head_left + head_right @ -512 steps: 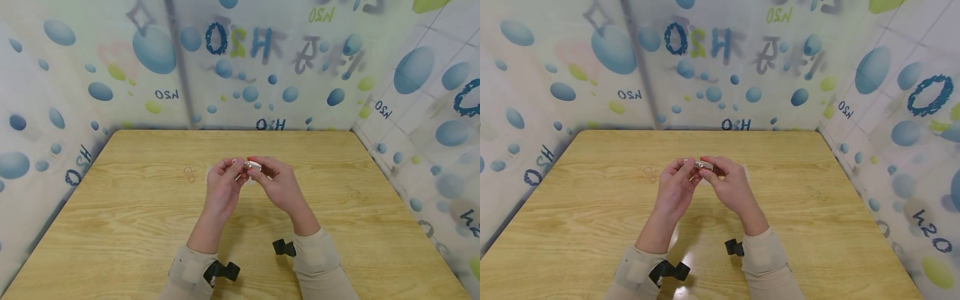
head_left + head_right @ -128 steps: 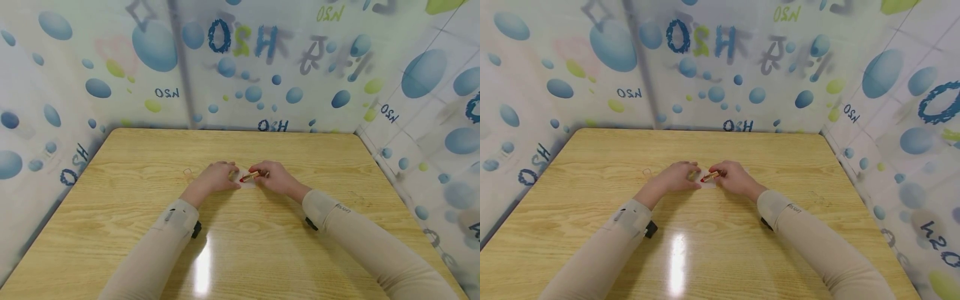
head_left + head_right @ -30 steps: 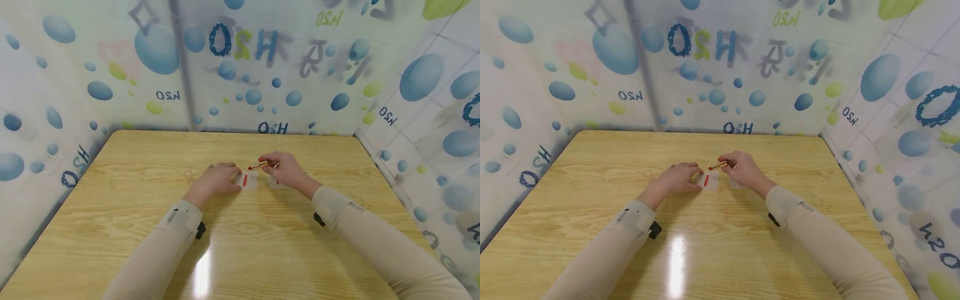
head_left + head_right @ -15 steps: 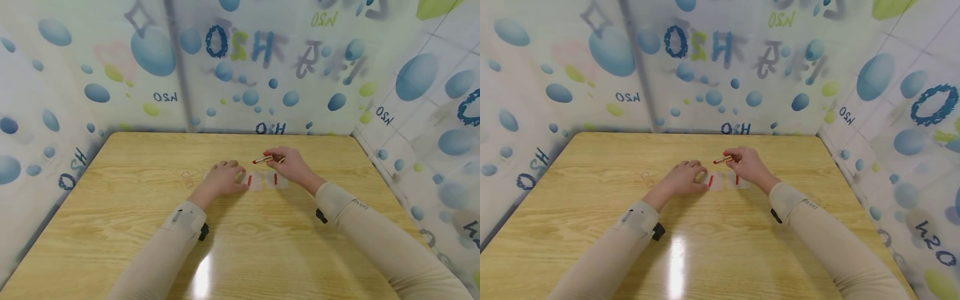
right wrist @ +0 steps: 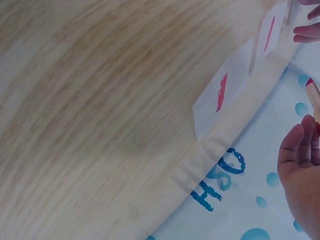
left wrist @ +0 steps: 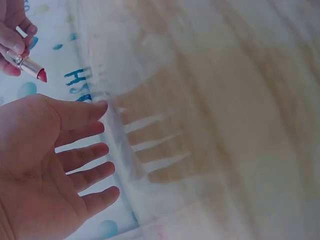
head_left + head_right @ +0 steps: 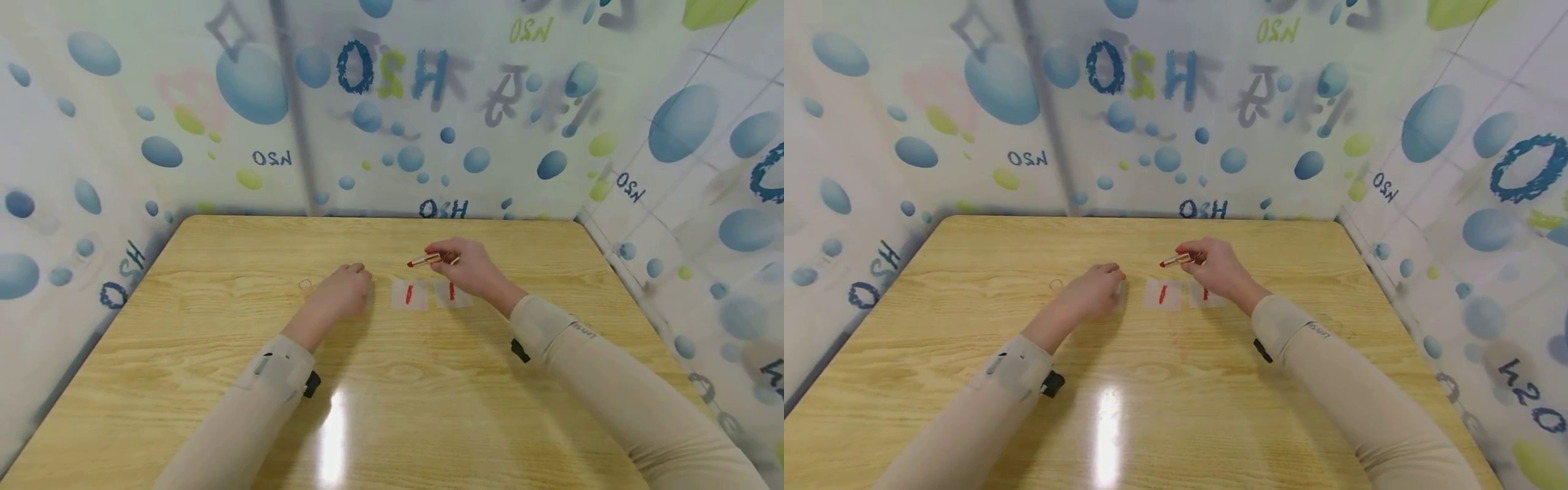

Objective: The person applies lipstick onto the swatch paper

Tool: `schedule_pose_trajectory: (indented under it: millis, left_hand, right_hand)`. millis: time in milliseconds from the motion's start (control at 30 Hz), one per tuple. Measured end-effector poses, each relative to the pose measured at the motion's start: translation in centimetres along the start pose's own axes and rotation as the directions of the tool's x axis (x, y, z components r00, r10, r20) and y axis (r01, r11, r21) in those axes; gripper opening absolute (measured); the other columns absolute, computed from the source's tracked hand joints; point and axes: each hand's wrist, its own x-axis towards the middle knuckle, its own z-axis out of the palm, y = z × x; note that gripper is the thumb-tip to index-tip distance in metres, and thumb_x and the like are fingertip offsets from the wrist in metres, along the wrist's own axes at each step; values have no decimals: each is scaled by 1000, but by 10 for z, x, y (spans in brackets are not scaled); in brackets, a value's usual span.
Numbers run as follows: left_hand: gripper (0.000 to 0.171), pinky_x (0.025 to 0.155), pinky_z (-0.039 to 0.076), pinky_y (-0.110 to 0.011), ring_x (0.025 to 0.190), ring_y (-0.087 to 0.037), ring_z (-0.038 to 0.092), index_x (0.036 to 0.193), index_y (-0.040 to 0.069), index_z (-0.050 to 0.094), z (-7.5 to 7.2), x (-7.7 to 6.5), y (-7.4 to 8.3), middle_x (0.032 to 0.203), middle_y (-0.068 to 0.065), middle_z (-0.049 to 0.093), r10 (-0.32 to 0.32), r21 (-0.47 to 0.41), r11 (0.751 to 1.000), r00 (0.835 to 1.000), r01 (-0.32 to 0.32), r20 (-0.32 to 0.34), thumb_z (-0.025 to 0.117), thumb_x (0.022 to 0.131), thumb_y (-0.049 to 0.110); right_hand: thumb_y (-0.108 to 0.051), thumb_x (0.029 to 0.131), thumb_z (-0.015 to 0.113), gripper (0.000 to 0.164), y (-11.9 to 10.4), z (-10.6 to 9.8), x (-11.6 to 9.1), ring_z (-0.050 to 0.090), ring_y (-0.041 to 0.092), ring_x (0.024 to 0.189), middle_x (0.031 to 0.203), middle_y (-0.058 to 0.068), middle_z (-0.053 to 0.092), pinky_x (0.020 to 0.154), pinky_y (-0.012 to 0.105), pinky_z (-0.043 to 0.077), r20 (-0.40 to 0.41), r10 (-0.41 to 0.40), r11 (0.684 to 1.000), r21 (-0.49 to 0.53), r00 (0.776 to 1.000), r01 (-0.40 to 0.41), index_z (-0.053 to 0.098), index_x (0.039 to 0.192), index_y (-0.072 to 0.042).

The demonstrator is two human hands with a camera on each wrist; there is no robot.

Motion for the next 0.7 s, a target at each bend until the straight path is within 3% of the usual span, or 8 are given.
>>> schedule_pose_trajectory:
  millis: [200, 367, 500, 700]
  left_hand:
    - [46, 125, 40, -58, 150, -46, 45, 148, 7, 61, 4, 2, 5, 160, -21, 50, 17, -5, 1000, 1000, -17, 2, 64, 107, 28]
    - [49, 122, 44, -59, 147, -45, 49, 149, 11, 61, 9, 7, 12, 157, -19, 53, 33, -1, 999, 999, -33, -5, 66, 107, 36]
    - [52, 122, 44, -59, 148, -44, 48, 152, 10, 57, 9, 9, 13, 159, -19, 52, 17, -13, 1000, 1000, -17, -14, 63, 108, 37]
    - [57, 128, 37, -57, 155, -45, 40, 157, 2, 48, 6, 4, 1, 166, -24, 44, -39, -55, 998, 999, 38, -19, 60, 110, 32]
  right_hand:
    - [-16, 103, 72, 33, -2, 3, -1, 67, 27, 102, 127, 10, 73, 77, 34, 56, 19, 23, 999, 30, 1000, -23, 74, 136, -14]
    - [-17, 103, 71, 34, -1, 8, 0, 68, 27, 106, 130, 10, 72, 80, 35, 57, 21, 20, 999, 25, 1000, -21, 73, 138, -13]
    - [-18, 104, 71, 35, -3, 12, 3, 69, 27, 108, 133, 9, 72, 82, 38, 59, 28, 15, 1000, 19, 999, -15, 73, 138, -13]
    - [-19, 103, 72, 35, -9, 19, 10, 69, 26, 105, 129, 8, 74, 84, 41, 59, 44, -11, 1000, 29, 999, 10, 73, 138, -14]
